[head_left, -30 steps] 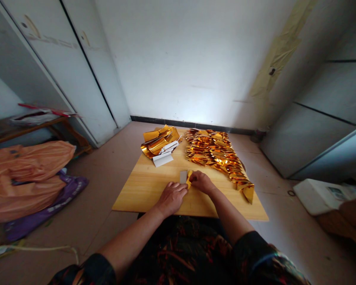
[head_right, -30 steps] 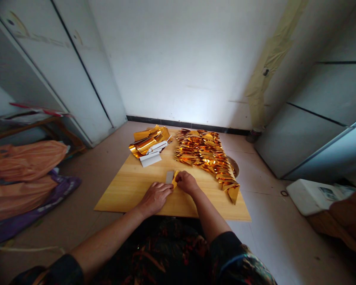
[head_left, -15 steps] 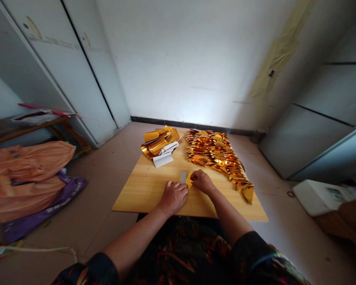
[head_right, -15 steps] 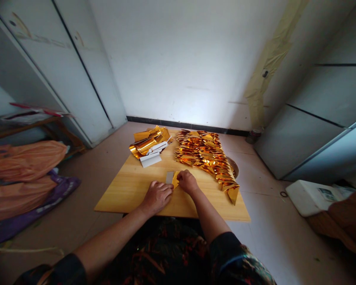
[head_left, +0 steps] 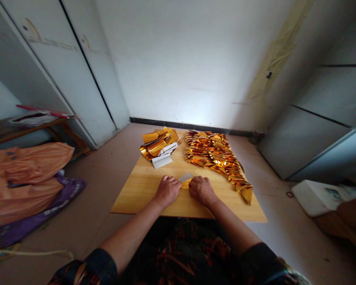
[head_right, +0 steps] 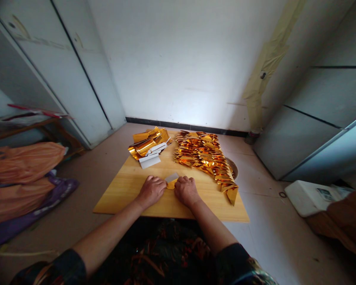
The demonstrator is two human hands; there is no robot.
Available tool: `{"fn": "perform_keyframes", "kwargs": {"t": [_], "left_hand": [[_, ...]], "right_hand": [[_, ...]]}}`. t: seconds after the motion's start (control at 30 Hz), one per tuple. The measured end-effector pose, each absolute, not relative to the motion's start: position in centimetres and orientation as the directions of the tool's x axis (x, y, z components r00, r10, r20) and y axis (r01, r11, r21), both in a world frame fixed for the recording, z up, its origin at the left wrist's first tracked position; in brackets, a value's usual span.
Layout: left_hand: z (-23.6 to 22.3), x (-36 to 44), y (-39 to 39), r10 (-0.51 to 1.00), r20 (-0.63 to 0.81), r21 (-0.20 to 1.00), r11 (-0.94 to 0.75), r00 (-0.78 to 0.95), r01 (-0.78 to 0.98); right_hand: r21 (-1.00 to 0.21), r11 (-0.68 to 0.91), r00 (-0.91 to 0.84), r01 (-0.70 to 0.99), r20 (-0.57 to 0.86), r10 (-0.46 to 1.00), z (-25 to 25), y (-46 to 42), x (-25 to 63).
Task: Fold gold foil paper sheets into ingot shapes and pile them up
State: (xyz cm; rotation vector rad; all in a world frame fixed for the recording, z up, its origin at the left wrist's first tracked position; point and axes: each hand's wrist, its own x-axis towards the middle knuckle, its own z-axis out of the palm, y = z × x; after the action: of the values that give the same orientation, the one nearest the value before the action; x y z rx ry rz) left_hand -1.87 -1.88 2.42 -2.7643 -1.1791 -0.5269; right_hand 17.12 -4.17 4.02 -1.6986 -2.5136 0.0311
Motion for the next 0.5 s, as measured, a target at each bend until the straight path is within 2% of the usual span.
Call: {"fn": "perform_keyframes", "kwargs": {"t": [0.27, 0.5], "left_hand": [[2.2, -1.9, -2.9, 0.708, 0.388, 0.156, -0.682, 0.591, 0.714], [1.7, -2.1, -3.7, 0.742, 0.386, 0.205, -0.648, 0.548, 0.734]], "right_hand": [[-0.078, 0.430, -0.427, 0.900, 0.054, 0.903, 4.5, -6.3, 16.0], [-0.205, 0.481, -0.455, 0.852, 0.161, 0.876, 3.1, -7.3, 17.2]]}}
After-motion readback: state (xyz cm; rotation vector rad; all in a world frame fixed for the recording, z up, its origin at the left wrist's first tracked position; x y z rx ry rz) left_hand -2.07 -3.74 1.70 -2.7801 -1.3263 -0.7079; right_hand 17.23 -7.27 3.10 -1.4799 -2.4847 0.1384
